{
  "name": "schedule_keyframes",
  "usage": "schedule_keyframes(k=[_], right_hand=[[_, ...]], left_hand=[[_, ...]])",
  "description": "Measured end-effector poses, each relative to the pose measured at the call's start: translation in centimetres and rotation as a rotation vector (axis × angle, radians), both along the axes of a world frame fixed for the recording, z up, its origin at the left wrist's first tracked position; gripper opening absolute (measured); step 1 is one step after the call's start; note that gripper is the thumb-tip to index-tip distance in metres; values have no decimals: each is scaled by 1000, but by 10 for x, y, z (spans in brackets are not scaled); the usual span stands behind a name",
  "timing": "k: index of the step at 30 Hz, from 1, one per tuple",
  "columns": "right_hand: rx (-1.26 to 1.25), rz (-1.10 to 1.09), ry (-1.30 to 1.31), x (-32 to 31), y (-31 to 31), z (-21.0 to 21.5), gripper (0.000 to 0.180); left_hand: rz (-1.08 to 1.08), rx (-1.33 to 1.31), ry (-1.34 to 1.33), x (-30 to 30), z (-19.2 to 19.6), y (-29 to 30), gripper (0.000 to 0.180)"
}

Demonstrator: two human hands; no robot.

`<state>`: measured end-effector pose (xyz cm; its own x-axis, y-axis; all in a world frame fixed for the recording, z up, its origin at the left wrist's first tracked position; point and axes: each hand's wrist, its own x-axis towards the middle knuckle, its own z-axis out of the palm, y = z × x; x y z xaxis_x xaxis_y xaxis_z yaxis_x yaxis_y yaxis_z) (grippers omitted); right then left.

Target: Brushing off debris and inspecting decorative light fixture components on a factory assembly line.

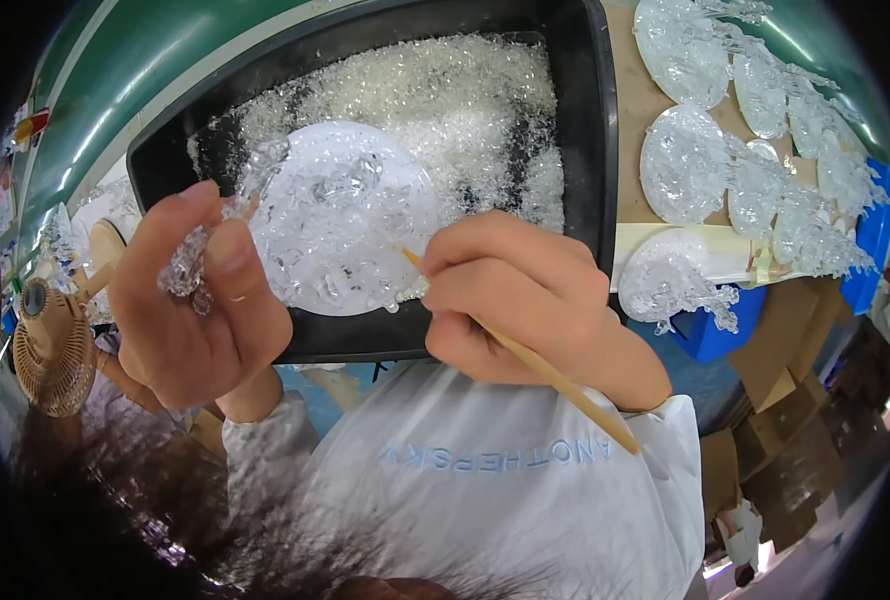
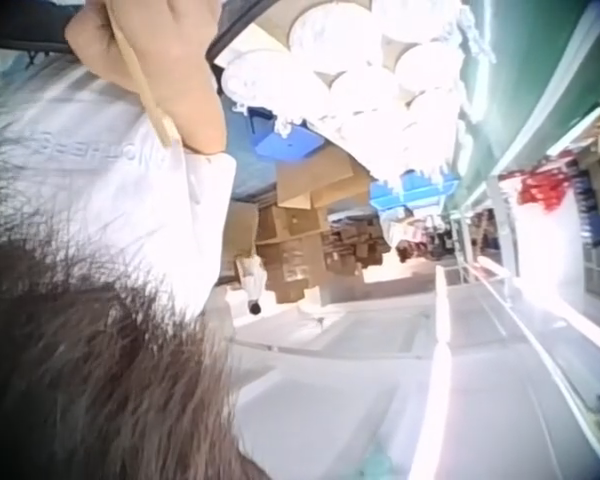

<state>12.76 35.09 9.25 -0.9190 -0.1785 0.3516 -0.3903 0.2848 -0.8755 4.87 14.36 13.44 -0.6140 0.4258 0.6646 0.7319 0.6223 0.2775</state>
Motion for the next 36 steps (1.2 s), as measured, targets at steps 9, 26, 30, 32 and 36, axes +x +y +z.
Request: schedule_keyframes(k=[9, 26, 30, 32, 36], right_hand=[[-88, -60, 126, -2, -3, -8, 24], [-178, -46, 238, -3, 4, -9, 24], [-215, -42, 98, 1, 5, 0, 16], [-288, -80, 24, 3, 6, 0, 16], [-473, -107, -65, 7, 10, 0, 13]], left_hand=[[-22, 65, -37, 2, -3, 2, 21], [-150, 113, -31, -2, 0, -7, 27], [-214, 278, -55, 0, -6, -7, 41], [-204, 251, 0, -6, -6, -4, 40], [-138, 233, -181, 1, -1, -15, 31]])
